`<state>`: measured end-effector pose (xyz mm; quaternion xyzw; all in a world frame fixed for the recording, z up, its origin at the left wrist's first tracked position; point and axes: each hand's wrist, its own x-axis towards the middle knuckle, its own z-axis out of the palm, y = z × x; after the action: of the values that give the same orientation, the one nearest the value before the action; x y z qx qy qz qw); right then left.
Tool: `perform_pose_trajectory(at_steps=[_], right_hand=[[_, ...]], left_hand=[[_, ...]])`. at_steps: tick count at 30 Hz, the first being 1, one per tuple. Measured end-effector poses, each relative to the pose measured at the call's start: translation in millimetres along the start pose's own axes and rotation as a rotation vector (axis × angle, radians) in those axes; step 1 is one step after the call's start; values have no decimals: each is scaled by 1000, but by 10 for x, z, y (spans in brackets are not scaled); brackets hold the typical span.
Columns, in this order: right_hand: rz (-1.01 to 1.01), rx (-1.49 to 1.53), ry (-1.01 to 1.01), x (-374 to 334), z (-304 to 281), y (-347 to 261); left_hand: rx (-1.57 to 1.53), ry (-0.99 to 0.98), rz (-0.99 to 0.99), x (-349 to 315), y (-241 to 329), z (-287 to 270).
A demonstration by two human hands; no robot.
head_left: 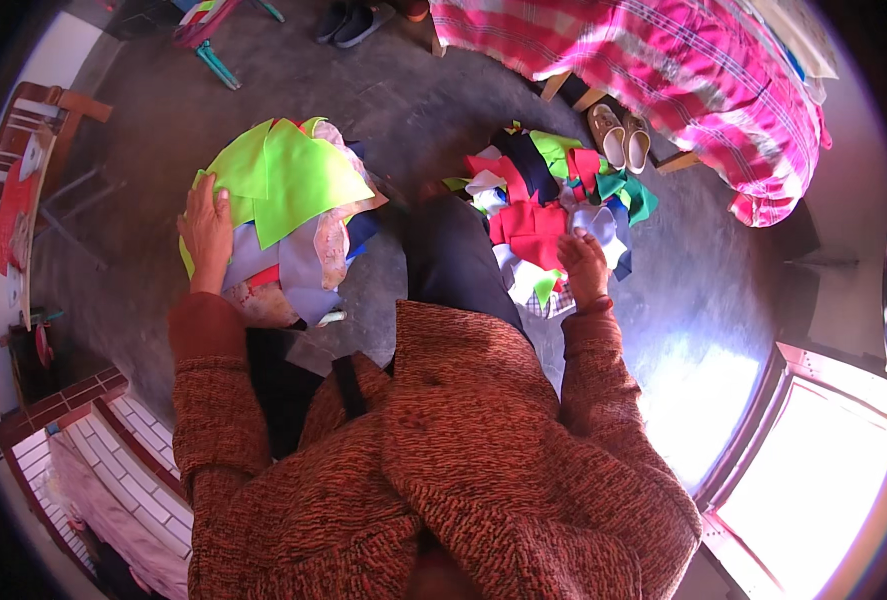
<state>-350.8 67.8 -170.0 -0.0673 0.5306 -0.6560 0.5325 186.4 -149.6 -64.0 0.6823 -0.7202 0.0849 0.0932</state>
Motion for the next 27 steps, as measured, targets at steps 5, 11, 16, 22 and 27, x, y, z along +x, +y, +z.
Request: perform_pose_trajectory(at_steps=[5,11,16,22,27], right_hand=[[201,-289,142,205,-490,595],[325,-338,321,309,-622,1066],[360,-270,313,376,-643,1162],[338,-160,249,543,-815,1289],[164,-170,433,605,-672,1226]], left_hand=[[-128,-15,56,41,-58,57],[-173,51,104,31,8,29],[-197,45,127,34,-4,17],[-174,38,150,53,12,-3],[-186,28,125,27,19,-40]])
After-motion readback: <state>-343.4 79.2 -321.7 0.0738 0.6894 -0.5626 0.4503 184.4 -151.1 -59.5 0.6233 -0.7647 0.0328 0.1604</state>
